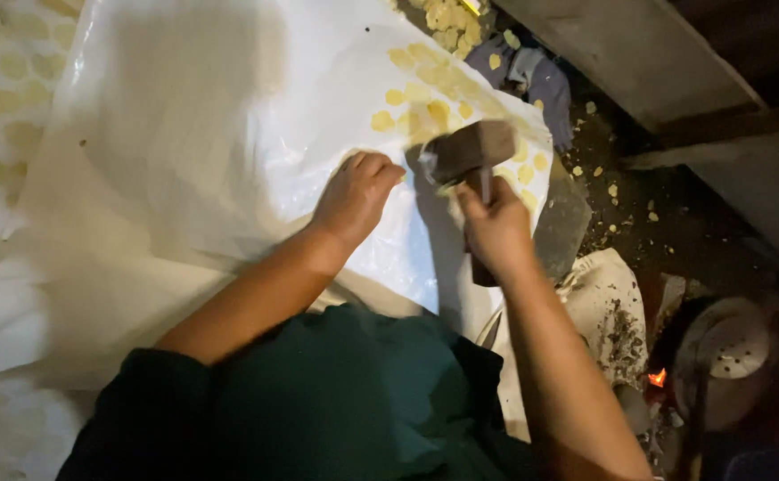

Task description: The person processes cassava by first crushing roasted pieces with a stone on a cloth, then flattening the cassava with a hammer on a white sheet. They also stir a pot over a fire using a slotted spoon.

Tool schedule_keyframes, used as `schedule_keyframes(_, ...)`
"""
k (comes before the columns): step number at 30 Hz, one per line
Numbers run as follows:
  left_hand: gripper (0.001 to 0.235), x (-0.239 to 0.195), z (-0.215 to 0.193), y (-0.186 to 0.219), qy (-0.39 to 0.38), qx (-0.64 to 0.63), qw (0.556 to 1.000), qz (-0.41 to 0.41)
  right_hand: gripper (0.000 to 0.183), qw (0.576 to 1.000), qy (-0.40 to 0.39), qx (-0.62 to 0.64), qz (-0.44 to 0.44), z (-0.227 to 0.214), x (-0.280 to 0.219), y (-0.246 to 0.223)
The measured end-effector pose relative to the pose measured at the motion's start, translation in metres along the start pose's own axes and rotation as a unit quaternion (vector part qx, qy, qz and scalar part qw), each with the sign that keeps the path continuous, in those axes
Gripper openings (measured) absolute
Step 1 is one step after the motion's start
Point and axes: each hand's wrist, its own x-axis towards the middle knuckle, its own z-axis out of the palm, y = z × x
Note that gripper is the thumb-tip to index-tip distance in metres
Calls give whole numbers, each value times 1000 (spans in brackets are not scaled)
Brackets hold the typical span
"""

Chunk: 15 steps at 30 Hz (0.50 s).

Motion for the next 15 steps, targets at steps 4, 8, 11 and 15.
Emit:
schedule_keyframes(4,9,8,10,6,22,28,999,-25,26,983,103,106,-109,-49,-38,-41)
schedule_keyframes(8,12,17,-4,18,34,32,999,-28,51,886,253,207,-328,-74,-79,-122)
schedule_keyframes(11,20,4,4,7,-23,33,998,-51,35,957,168,72,-226,-15,-37,-38)
schedule_keyframes(15,14,-17,-33,4,11,86,996,-31,41,989,33,-138,-48,64,-3,38)
